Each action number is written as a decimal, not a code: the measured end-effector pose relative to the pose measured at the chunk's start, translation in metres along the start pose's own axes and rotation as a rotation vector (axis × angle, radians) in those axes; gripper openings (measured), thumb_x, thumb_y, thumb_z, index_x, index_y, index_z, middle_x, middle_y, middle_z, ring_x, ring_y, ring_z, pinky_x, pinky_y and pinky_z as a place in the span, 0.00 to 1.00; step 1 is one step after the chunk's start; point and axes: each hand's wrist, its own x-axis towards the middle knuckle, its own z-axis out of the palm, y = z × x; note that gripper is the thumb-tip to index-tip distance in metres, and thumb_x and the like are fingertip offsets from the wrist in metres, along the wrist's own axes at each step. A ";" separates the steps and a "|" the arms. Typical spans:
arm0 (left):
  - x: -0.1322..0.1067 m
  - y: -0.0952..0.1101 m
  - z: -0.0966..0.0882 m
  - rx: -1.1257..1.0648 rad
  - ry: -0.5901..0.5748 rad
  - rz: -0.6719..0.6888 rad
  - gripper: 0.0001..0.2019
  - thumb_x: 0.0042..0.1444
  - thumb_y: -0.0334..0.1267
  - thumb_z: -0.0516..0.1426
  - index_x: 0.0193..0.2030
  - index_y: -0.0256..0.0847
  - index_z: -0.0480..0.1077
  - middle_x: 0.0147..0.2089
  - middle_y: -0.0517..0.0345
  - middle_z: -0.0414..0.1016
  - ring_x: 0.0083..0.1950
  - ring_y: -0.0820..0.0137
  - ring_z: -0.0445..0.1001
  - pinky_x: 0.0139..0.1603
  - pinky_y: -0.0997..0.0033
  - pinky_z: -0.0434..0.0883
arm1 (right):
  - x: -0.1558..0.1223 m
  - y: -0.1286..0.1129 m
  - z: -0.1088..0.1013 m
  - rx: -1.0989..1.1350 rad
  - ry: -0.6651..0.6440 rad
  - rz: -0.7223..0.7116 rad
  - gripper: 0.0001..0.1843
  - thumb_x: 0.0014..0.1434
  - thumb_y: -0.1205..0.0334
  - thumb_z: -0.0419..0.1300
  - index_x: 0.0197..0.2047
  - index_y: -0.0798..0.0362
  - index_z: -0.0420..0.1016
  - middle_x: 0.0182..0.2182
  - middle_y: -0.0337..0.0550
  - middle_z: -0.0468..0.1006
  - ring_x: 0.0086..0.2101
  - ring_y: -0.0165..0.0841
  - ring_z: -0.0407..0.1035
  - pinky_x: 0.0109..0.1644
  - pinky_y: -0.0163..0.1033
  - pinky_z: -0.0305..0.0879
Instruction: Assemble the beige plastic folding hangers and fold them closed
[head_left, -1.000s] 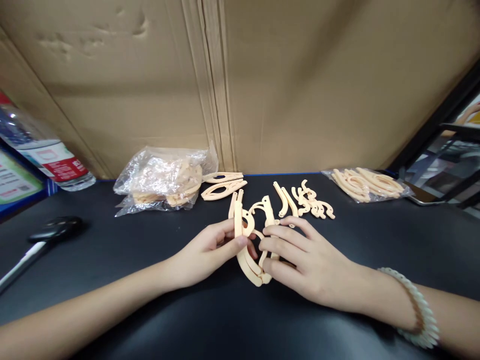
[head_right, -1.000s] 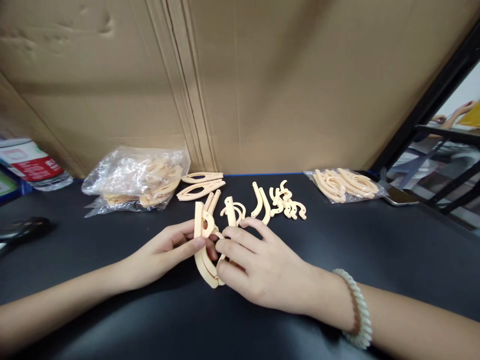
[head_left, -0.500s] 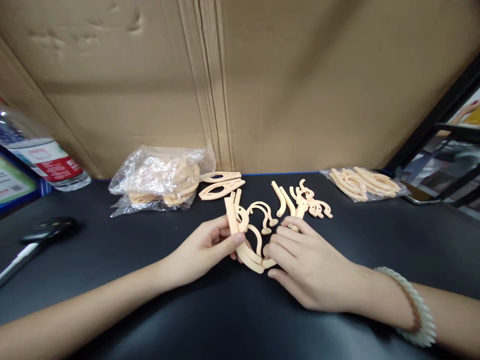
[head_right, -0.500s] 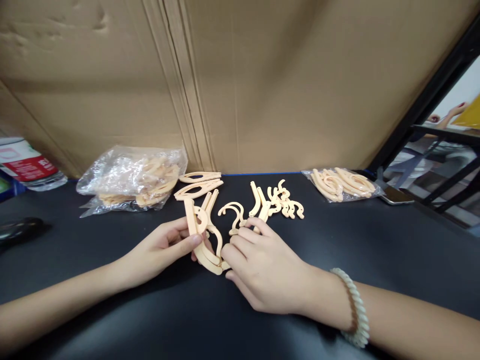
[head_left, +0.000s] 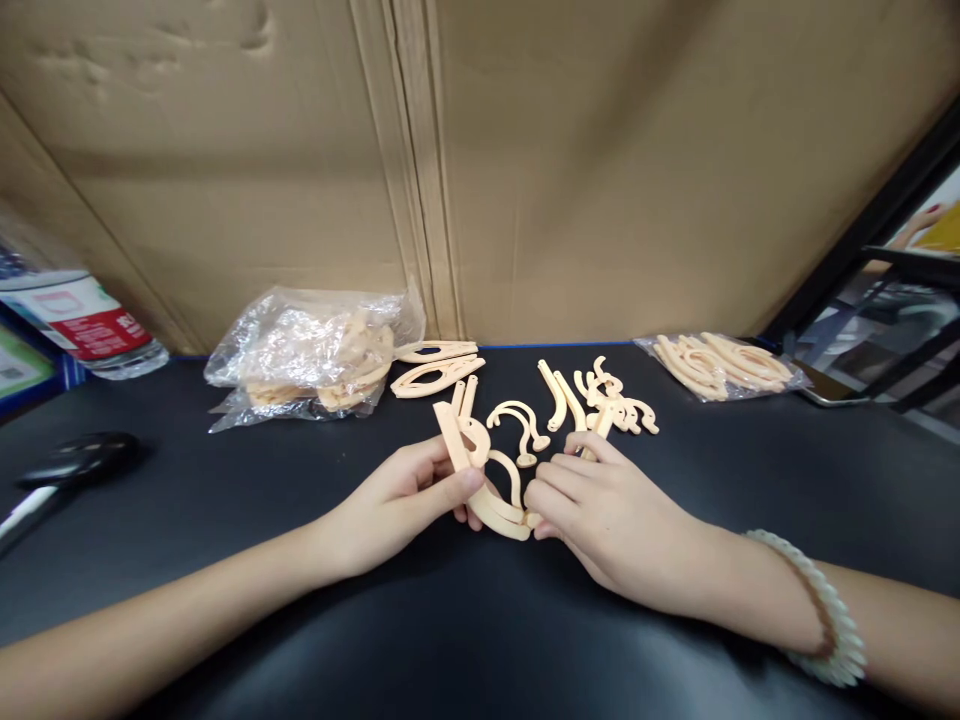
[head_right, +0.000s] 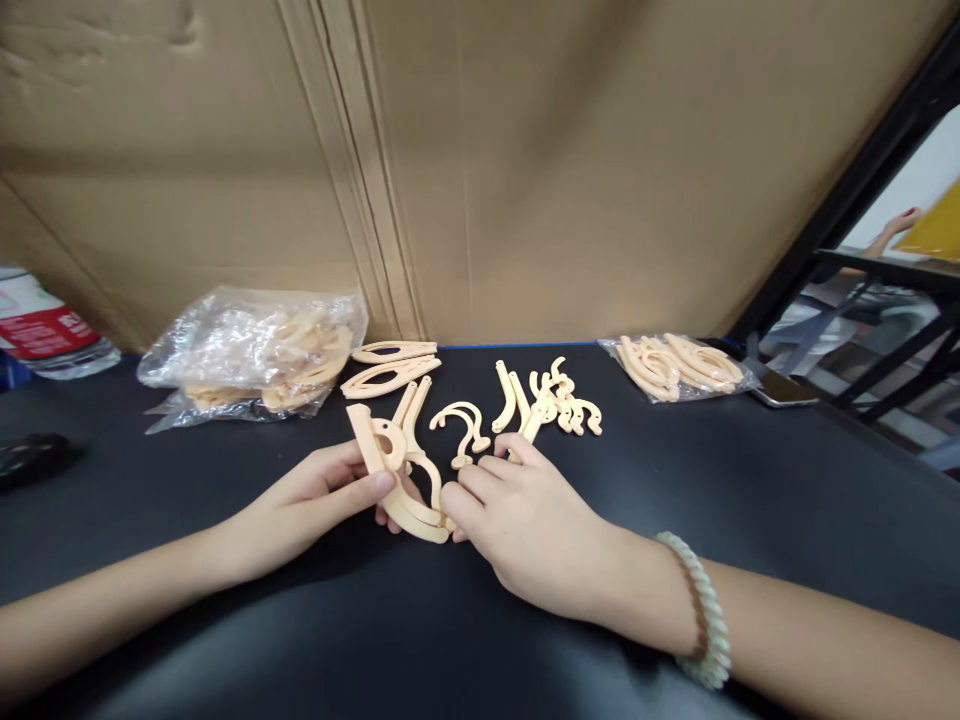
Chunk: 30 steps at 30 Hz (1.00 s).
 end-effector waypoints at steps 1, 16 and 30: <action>0.000 0.000 0.000 -0.008 -0.001 -0.002 0.12 0.60 0.45 0.58 0.35 0.36 0.70 0.32 0.57 0.75 0.32 0.71 0.72 0.36 0.71 0.71 | 0.000 0.000 0.000 -0.005 0.013 -0.007 0.10 0.65 0.70 0.50 0.32 0.53 0.67 0.27 0.38 0.71 0.29 0.32 0.61 0.46 0.42 0.53; 0.002 -0.002 -0.001 -0.099 0.121 -0.062 0.15 0.60 0.48 0.57 0.35 0.37 0.68 0.24 0.60 0.74 0.23 0.73 0.72 0.25 0.75 0.70 | 0.003 -0.008 -0.011 -0.209 0.253 -0.255 0.17 0.66 0.73 0.49 0.27 0.53 0.69 0.24 0.38 0.72 0.26 0.30 0.62 0.38 0.40 0.55; 0.002 -0.004 -0.003 -0.144 0.092 -0.037 0.14 0.62 0.48 0.56 0.39 0.36 0.69 0.27 0.55 0.79 0.25 0.71 0.74 0.25 0.76 0.68 | 0.001 0.042 -0.012 -0.097 0.643 0.142 0.10 0.62 0.74 0.56 0.42 0.48 0.70 0.36 0.41 0.80 0.43 0.37 0.74 0.61 0.56 0.55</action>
